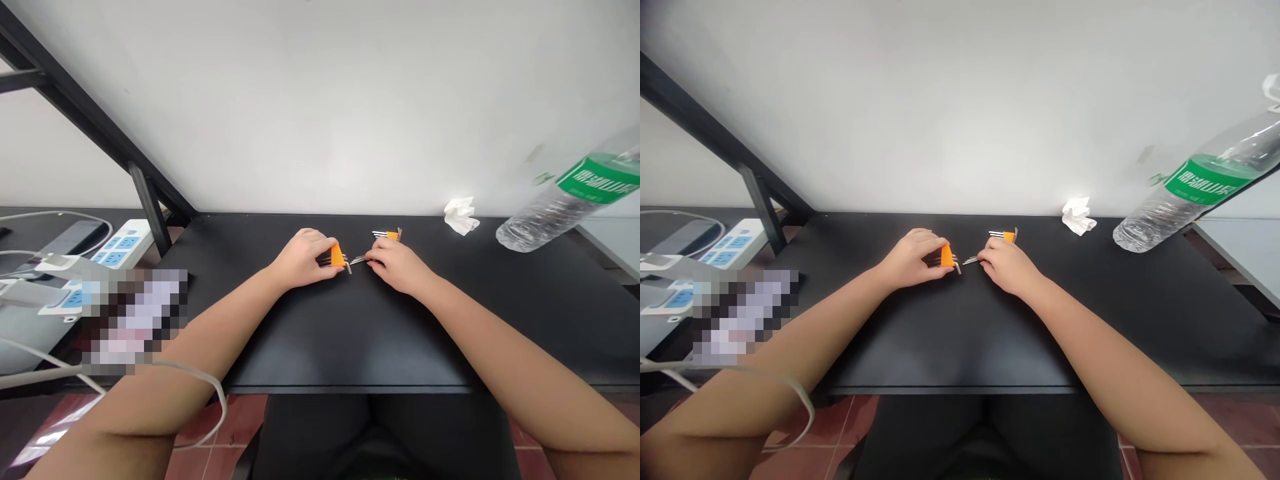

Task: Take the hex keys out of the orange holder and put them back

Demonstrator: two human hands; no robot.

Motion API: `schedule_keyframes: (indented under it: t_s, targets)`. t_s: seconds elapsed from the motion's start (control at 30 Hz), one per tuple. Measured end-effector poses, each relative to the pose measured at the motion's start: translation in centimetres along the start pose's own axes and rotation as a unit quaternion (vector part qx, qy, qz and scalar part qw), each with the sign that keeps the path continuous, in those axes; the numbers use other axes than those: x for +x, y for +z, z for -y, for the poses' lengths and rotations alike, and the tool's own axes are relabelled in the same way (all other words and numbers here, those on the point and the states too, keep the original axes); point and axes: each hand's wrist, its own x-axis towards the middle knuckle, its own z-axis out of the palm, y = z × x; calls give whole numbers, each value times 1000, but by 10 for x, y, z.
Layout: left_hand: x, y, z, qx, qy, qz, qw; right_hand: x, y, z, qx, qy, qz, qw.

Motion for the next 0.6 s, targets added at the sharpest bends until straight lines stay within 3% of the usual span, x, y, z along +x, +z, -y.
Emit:
schedule_keyframes:
  t_s: [0.13, 0.37, 0.6]
  targets:
    - [0, 0, 1, 3, 3, 2, 1000, 2, -5, 10, -42, -4, 24, 999]
    - [0, 1, 0, 23, 22, 22, 999, -9, -31, 37, -30, 108, 145, 983]
    - [2, 4, -12, 1, 34, 30, 999, -8, -26, 34, 121, 52, 12, 991]
